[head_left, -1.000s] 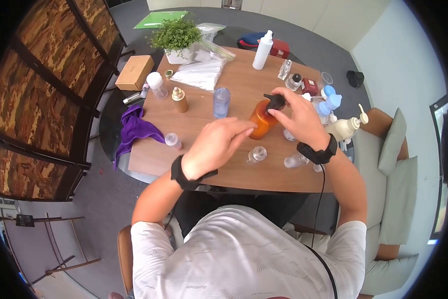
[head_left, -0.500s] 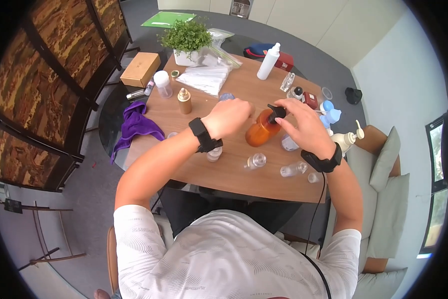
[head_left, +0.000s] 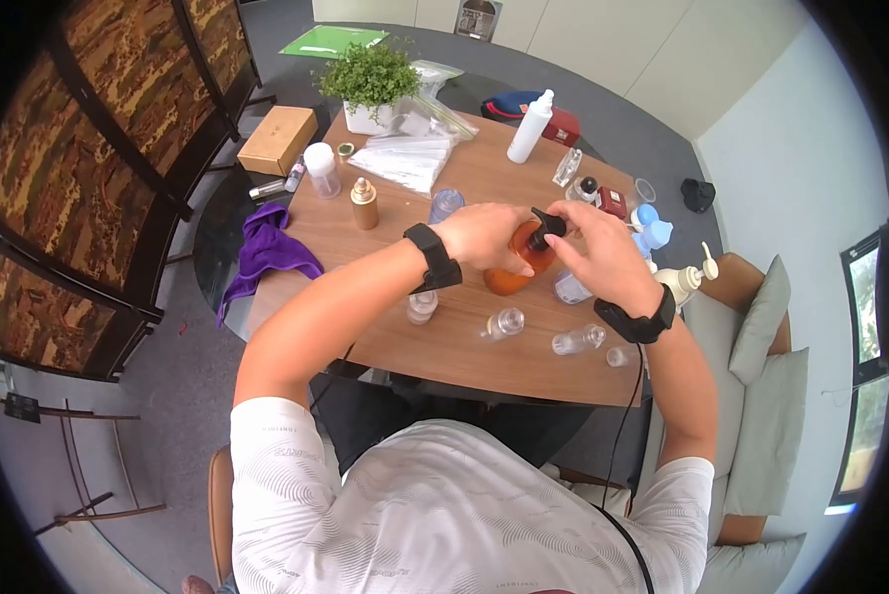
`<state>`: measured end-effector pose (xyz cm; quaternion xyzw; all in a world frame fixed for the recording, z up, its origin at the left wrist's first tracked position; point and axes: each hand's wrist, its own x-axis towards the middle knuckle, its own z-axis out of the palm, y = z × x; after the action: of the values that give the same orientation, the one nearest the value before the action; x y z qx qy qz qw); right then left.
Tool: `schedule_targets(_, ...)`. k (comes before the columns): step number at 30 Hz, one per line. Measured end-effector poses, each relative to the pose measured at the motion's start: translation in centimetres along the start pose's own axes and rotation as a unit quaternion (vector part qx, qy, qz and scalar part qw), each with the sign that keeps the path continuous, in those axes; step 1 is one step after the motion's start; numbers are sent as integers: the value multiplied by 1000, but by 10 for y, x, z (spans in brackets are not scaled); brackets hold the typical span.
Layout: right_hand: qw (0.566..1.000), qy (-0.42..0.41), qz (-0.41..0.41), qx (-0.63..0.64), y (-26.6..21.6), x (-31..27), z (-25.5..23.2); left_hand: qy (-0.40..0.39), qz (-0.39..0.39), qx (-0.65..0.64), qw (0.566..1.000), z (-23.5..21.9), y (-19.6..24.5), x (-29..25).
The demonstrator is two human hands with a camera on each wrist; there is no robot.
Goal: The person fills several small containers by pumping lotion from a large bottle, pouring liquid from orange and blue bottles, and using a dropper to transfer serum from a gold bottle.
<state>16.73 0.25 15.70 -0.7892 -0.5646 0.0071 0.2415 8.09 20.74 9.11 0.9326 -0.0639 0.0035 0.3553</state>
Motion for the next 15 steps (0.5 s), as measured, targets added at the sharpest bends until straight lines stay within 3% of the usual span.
schedule_targets(7,1000,7,-1,-1,1,1,2,-28,12,-21,999,-1,-4,6)
schedule_targets(15,992,-54,91,-65,-13,5,-6,-37,11,-12,999,-8,2,5)
